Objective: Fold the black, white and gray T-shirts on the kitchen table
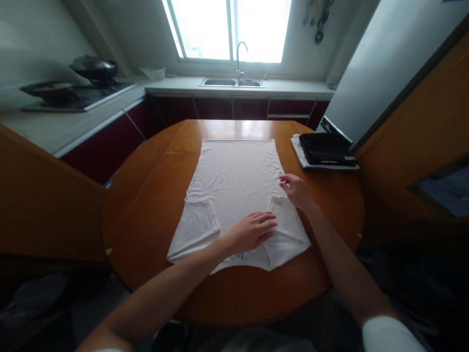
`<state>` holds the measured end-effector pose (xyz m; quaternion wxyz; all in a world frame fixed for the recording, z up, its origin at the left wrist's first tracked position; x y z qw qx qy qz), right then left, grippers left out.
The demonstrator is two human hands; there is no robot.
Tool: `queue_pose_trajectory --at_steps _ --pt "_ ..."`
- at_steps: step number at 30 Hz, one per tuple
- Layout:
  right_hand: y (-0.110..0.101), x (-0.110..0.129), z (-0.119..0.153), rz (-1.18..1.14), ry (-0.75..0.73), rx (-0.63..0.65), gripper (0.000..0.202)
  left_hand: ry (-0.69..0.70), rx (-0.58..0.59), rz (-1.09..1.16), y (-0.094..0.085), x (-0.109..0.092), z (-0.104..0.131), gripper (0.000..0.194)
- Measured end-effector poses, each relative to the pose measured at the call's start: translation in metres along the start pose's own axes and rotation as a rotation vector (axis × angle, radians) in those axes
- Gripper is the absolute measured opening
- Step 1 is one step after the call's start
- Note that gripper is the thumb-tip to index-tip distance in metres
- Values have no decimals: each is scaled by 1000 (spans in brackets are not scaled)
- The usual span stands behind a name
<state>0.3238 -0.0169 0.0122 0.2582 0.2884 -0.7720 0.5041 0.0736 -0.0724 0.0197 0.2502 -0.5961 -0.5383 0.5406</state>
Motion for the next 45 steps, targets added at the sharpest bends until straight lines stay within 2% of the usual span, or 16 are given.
queue_pose_trajectory --at_steps 2,4,8,11,16,17,19,22,26,30,34,38,43,45 --pt "-10 -2 0 29 8 -177 22 -6 -8 0 0 1 0 30" --pt "-20 -5 1 48 25 -285 21 -2 5 6 1 2 0 28" --pt "-29 -14 2 87 92 -364 18 -4 18 25 3 5 0 25" --pt "-23 -12 4 126 72 -291 16 -8 16 21 4 5 -1 24" --pt "6 0 12 255 24 146 19 20 11 17 4 4 -1 24" --pt "11 1 14 290 37 211 18 24 12 16 4 4 -1 23" --pt "17 3 17 339 66 262 16 27 10 13 4 4 -1 22" --pt "18 3 17 344 105 244 17 30 5 16 4 4 -2 22" --pt "8 0 13 256 137 242 17 31 9 27 3 5 -2 23" --pt "1 -5 10 264 157 149 19 27 11 33 3 6 -1 24" --pt "9 -2 12 295 135 198 15 24 17 30 4 5 -1 25" --pt "16 5 14 369 206 179 17 16 15 25 3 4 -2 24" --pt "4 2 11 363 238 62 22 13 14 24 4 5 -1 24" --pt "0 -1 10 343 217 56 22 11 17 17 5 6 -1 24"
Point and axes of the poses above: each hand's wrist, its own z-axis away from the middle knuckle, its own y-axis out of the palm, x = y × z, the point moved 1 cm from there along -z, towards the middle knuckle, and after that the axes turned 3 degrees about y, right-handed, at the moved point
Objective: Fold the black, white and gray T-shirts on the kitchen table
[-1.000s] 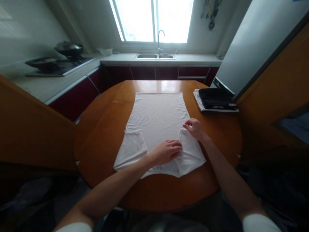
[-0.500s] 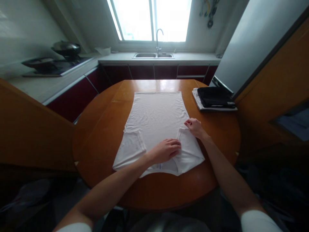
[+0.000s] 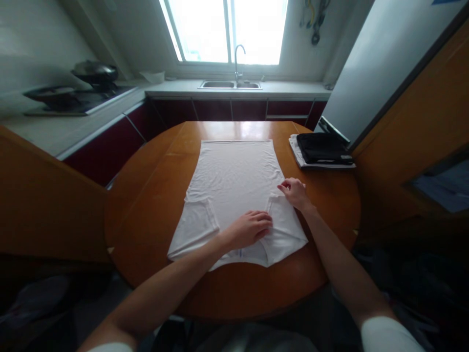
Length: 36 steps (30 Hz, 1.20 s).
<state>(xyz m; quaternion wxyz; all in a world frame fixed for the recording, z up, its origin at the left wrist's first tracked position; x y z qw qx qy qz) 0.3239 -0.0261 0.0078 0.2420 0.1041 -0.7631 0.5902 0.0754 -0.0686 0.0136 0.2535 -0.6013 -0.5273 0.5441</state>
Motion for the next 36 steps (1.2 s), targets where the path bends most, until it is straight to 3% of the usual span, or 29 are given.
queue_pose_trajectory --at_steps 5,19,22,26,29,33,36 --pt "6 0 1 28 -43 112 21 3 -7 -1 0 0 0 24" --pt "8 -1 0 2 -11 99 28 -2 5 15 -6 -4 -2 25" --pt "6 -2 -1 -14 -16 54 33 -62 -72 3 -6 -1 -2 27" --pt "0 1 -1 -78 -52 -88 31 -184 -263 -23 -13 6 -3 34" --pt "-7 9 0 -175 -128 -164 29 -254 -373 -8 -36 11 -2 38" --pt "-21 26 10 -274 -175 -189 41 -375 -522 -28 -97 19 13 37" --pt "-23 38 28 -265 -189 -162 50 -499 -578 -109 -134 27 41 35"
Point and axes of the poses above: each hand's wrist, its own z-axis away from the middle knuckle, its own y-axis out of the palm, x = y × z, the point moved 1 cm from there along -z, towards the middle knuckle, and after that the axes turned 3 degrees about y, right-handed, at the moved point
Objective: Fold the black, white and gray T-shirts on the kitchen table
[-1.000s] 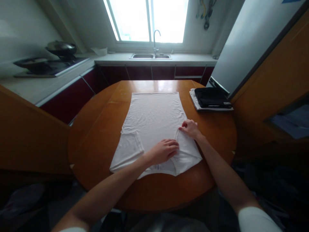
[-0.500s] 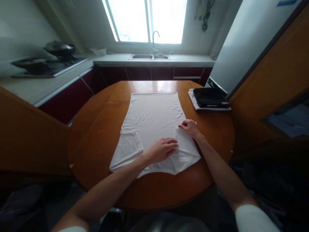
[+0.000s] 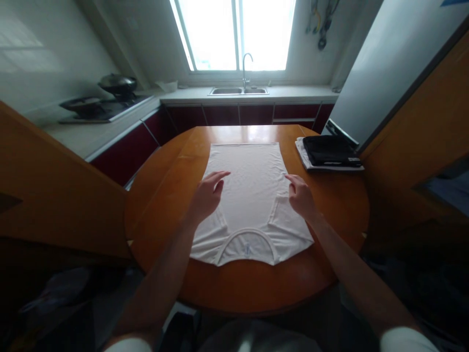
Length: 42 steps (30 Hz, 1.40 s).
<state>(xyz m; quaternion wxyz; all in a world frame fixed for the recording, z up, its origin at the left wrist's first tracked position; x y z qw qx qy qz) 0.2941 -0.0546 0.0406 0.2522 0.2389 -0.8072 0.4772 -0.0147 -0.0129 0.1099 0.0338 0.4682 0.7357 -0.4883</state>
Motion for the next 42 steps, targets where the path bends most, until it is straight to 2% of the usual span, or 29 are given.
queue_pose_trajectory --at_steps 2,4,8,12,15,18,29,34,38,40,42 --pt "5 5 15 43 -12 37 53 -47 0 -51 -16 17 11 36" --pt "15 5 32 115 -16 90 54 -78 32 -84 -18 36 30 36" --pt "38 -2 58 291 -3 215 56 -111 181 -147 2 69 73 40" --pt "50 -5 72 444 3 261 65 -94 341 -311 23 84 97 55" --pt "51 -3 76 491 -19 276 68 -100 402 -434 31 86 100 62" --pt "49 -1 77 504 -32 265 67 -108 397 -481 34 85 99 64" --pt "49 -3 79 540 -41 307 71 -128 431 -560 36 78 102 70" --pt "51 -1 78 532 -33 301 68 -142 417 -526 38 77 101 66" --pt "37 7 76 434 -61 215 59 -104 328 -386 23 79 99 57" --pt "21 8 80 338 -145 161 49 -8 285 -242 5 78 103 51" --pt "2 5 89 233 -228 139 36 92 292 -109 -16 74 114 42"
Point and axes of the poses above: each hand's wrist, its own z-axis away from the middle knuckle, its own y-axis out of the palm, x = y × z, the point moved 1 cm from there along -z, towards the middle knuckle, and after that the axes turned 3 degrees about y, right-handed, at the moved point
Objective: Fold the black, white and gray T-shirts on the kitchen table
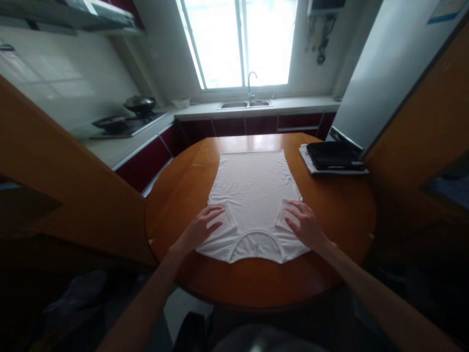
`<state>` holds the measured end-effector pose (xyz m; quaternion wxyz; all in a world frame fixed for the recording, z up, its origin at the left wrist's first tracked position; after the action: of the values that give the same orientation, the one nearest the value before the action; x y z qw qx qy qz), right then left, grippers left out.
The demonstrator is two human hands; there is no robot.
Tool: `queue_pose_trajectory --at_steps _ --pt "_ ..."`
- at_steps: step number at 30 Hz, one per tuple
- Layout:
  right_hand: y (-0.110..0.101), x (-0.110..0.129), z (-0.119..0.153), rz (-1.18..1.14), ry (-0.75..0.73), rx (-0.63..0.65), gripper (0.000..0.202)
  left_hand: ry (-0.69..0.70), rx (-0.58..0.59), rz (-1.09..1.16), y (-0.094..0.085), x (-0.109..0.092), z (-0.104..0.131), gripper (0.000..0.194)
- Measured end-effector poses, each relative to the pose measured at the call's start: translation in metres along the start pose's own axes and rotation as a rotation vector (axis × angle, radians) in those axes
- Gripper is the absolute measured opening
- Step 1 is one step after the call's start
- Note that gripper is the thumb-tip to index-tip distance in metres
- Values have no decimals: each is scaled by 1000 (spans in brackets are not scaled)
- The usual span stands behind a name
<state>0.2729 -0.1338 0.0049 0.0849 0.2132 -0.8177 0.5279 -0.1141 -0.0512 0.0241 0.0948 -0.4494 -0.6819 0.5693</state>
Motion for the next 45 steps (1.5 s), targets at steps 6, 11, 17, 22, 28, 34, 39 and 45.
queue_pose_trajectory --at_steps 6,11,17,22,28,34,39,45 --pt "-37 -19 56 -68 -128 63 18 148 180 7 -29 -20 59 21" --pt "-48 -21 82 -4 -224 117 19 213 154 -97 -29 -27 83 25" --pt "-52 -14 82 135 -376 129 16 254 156 -186 -25 -23 80 18" --pt "-51 -13 80 167 -407 127 18 289 120 -209 -21 -17 78 20" --pt "-54 -20 81 239 -378 139 31 284 167 -249 -30 -9 86 34" --pt "-53 -23 80 260 -366 102 32 270 234 -308 -34 -5 84 54" --pt "-50 -30 81 205 -400 51 23 307 194 -301 -31 -2 80 42" --pt "-49 -37 80 109 -410 44 21 362 131 -214 -35 2 80 23"
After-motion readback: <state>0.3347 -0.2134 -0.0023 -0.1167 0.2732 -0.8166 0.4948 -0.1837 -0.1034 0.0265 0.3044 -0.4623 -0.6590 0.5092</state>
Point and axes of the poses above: each hand's wrist, its own z-axis away from the middle knuckle, its own y-axis out of the palm, x = y × z, the point moved 1 cm from there along -z, towards the middle knuckle, and after that the axes turned 3 degrees about y, right-handed, at the moved point
